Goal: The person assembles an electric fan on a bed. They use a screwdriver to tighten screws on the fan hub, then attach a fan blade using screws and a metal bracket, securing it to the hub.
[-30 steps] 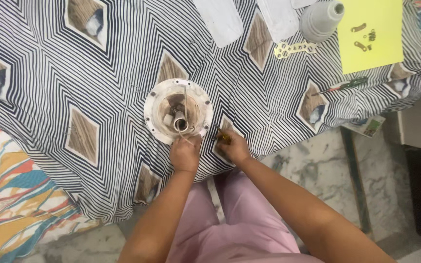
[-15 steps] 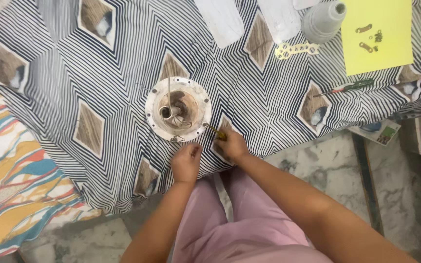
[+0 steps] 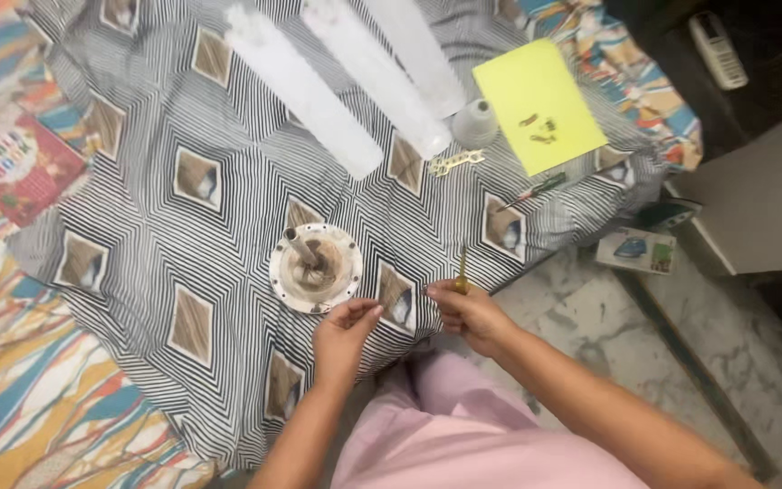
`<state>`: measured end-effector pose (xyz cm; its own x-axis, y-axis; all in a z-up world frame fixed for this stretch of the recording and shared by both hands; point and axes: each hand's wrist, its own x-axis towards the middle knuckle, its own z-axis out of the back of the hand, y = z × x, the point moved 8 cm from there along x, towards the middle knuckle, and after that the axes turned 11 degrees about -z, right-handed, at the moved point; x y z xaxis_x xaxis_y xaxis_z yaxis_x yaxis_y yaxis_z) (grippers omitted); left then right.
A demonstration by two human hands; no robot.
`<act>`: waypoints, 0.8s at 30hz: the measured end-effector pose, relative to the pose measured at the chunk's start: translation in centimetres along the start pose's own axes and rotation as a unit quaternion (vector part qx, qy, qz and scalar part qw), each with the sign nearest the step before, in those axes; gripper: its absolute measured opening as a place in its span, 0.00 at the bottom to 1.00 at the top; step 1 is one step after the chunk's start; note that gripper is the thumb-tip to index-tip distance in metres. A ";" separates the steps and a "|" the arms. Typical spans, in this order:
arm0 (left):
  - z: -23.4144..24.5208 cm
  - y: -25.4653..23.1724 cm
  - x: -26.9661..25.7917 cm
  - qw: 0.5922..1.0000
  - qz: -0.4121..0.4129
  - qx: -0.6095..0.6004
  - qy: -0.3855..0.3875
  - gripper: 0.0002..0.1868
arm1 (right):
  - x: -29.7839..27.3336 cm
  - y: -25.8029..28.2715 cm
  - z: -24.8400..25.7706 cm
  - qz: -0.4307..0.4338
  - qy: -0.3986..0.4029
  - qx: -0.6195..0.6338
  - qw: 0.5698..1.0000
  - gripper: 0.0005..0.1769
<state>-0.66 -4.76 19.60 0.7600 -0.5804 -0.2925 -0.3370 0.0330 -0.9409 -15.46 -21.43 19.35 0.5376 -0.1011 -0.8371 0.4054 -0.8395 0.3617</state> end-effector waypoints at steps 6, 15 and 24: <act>-2.1 -6.4 -2.3 0.997 -0.027 0.013 0.071 0.12 | -7.5 -0.2 -1.8 0.071 0.024 0.075 0.994 0.08; -7.0 -6.9 -5.7 0.984 -0.031 0.039 0.170 0.13 | -13.8 -1.3 3.3 0.153 0.042 0.175 0.972 0.07; -18.9 -4.7 -5.4 0.966 -0.026 0.032 0.255 0.10 | -19.4 0.1 13.2 0.218 0.013 0.202 0.955 0.11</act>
<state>-13.66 -17.20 28.85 0.3961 -0.9078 -0.1377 -0.2575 0.0341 -0.9657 -35.61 -26.61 30.17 0.6106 -0.4798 -0.6301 -0.1765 -0.8580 0.4824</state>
